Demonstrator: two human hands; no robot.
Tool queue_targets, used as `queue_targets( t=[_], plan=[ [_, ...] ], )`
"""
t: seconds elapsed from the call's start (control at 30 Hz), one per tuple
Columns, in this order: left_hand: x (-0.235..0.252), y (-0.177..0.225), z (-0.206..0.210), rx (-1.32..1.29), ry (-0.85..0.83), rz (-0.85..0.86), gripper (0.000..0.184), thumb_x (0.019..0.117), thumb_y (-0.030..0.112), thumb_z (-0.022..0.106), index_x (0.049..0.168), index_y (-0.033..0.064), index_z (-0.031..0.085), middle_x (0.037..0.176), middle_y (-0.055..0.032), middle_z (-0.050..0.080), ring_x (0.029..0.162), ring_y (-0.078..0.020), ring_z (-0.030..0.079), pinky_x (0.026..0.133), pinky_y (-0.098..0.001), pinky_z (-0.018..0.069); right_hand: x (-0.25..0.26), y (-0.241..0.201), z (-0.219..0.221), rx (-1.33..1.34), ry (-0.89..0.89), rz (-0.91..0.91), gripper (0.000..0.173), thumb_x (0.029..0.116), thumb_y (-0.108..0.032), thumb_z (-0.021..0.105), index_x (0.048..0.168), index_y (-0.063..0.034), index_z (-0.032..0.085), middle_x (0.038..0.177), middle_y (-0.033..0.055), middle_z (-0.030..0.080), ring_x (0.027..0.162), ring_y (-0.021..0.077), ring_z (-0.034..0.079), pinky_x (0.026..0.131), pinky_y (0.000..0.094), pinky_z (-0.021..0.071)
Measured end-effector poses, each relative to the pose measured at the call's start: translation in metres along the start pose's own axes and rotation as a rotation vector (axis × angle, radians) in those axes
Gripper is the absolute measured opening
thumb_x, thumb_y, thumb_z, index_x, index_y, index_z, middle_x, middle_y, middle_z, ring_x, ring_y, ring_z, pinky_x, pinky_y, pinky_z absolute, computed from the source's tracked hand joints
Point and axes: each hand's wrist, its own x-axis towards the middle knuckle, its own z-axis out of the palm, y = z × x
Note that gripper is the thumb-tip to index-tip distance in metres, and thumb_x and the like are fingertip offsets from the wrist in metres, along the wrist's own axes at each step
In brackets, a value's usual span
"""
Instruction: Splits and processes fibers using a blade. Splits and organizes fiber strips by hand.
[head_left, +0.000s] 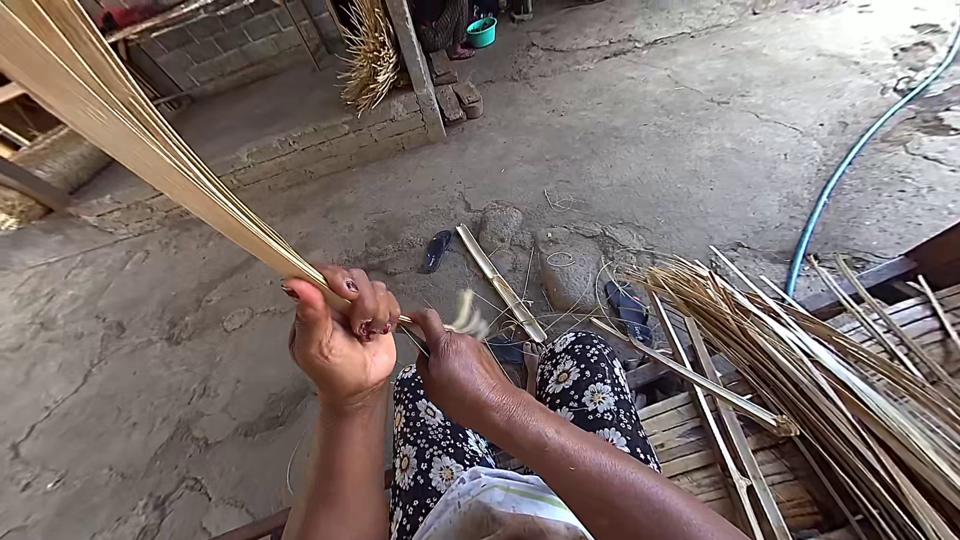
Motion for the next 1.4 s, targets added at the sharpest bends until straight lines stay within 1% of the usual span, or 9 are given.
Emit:
queue_targets(
  t=[0.1, 0.4, 0.6, 0.67, 0.77, 0.87, 0.93, 1.23, 1.4],
  plan=[
    [-0.005, 0.006, -0.005, -0.054, 0.026, -0.010, 0.050, 0.1092, 0.048, 0.034, 0.085, 0.0137, 0.061, 0.055, 0.0053, 0.048, 0.045, -0.0076, 0.047, 0.048, -0.0242, 0.0457, -0.001, -0.004, 0.004, -0.031, -0.036, -0.007, 0.050, 0.1047, -0.014, 0.044, 0.154, -0.0191, 0.038, 0.096, 0.0148, 0.070, 0.095, 0.0345, 0.071, 0.082, 0.0522, 0.0550],
    [-0.028, 0.010, -0.004, 0.141, -0.037, 0.119, 0.034, 0.1026, 0.049, 0.054, 0.088, 0.0195, 0.065, 0.061, 0.0102, 0.050, 0.051, -0.0027, 0.046, 0.053, -0.0211, 0.0439, -0.005, -0.008, 0.011, -0.030, -0.062, -0.058, 0.048, 0.1046, -0.013, 0.044, 0.152, -0.0172, 0.040, 0.096, 0.0165, 0.070, 0.095, 0.0359, 0.070, 0.082, 0.0542, 0.0547],
    [-0.042, 0.007, 0.002, 0.101, -0.030, 0.068, 0.035, 0.1044, 0.047, 0.051, 0.091, 0.0185, 0.066, 0.063, 0.0100, 0.052, 0.051, -0.0026, 0.047, 0.052, -0.0209, 0.0440, 0.000, -0.008, 0.019, -0.059, -0.007, -0.034, 0.032, 0.1065, -0.017, 0.043, 0.138, -0.0122, 0.046, 0.093, 0.0158, 0.070, 0.095, 0.0357, 0.071, 0.081, 0.0537, 0.0554],
    [-0.040, 0.008, -0.003, 0.154, -0.019, 0.105, 0.035, 0.1045, 0.048, 0.050, 0.093, 0.0193, 0.067, 0.063, 0.0104, 0.053, 0.050, -0.0024, 0.047, 0.051, -0.0205, 0.0441, 0.001, -0.010, 0.020, -0.056, -0.017, -0.025, 0.038, 0.1043, -0.017, 0.048, 0.142, -0.0130, 0.044, 0.095, 0.0161, 0.070, 0.095, 0.0361, 0.071, 0.081, 0.0543, 0.0553],
    [-0.033, 0.014, -0.015, 0.180, 0.017, 0.163, 0.035, 0.1030, 0.050, 0.053, 0.090, 0.0192, 0.065, 0.060, 0.0095, 0.052, 0.048, -0.0027, 0.046, 0.048, -0.0201, 0.0429, -0.006, 0.000, 0.025, -0.067, -0.047, 0.035, 0.069, 0.0990, -0.019, 0.057, 0.161, -0.0183, 0.028, 0.107, 0.0153, 0.071, 0.096, 0.0348, 0.071, 0.083, 0.0549, 0.0561],
    [-0.035, 0.005, -0.027, 0.152, 0.076, 0.124, 0.039, 0.1042, 0.050, 0.050, 0.088, 0.0176, 0.065, 0.060, 0.0082, 0.052, 0.047, -0.0033, 0.045, 0.046, -0.0203, 0.0419, -0.005, 0.020, 0.037, -0.101, -0.135, 0.162, 0.036, 0.1054, -0.030, 0.050, 0.134, -0.0098, 0.057, 0.105, 0.0172, 0.071, 0.103, 0.0360, 0.069, 0.087, 0.0562, 0.0538],
    [-0.041, -0.004, -0.032, 0.130, 0.141, 0.075, 0.041, 0.1062, 0.047, 0.046, 0.085, 0.0164, 0.062, 0.059, 0.0080, 0.051, 0.045, -0.0037, 0.044, 0.046, -0.0203, 0.0419, 0.003, 0.032, 0.044, -0.100, -0.166, 0.177, 0.033, 0.1060, -0.032, 0.047, 0.117, -0.0082, 0.066, 0.104, 0.0165, 0.071, 0.105, 0.0344, 0.069, 0.086, 0.0561, 0.0529],
    [-0.071, -0.002, -0.061, 0.179, 0.134, 0.001, 0.036, 0.1041, 0.047, 0.052, 0.086, 0.0183, 0.065, 0.059, 0.0096, 0.051, 0.046, -0.0030, 0.045, 0.047, -0.0203, 0.0434, 0.037, 0.036, 0.069, -0.082, -0.333, 0.188, 0.029, 0.1035, -0.025, 0.048, 0.119, -0.0086, 0.066, 0.110, 0.0173, 0.070, 0.109, 0.0353, 0.067, 0.086, 0.0589, 0.0529],
    [-0.096, 0.014, -0.054, 0.128, -0.006, -0.109, 0.035, 0.1034, 0.048, 0.053, 0.087, 0.0199, 0.066, 0.058, 0.0109, 0.049, 0.048, -0.0024, 0.046, 0.051, -0.0199, 0.0445, 0.059, 0.051, 0.079, -0.086, -0.307, 0.261, 0.030, 0.1018, -0.022, 0.048, 0.118, -0.0069, 0.068, 0.116, 0.0182, 0.070, 0.114, 0.0364, 0.066, 0.090, 0.0609, 0.0519]
  ],
)
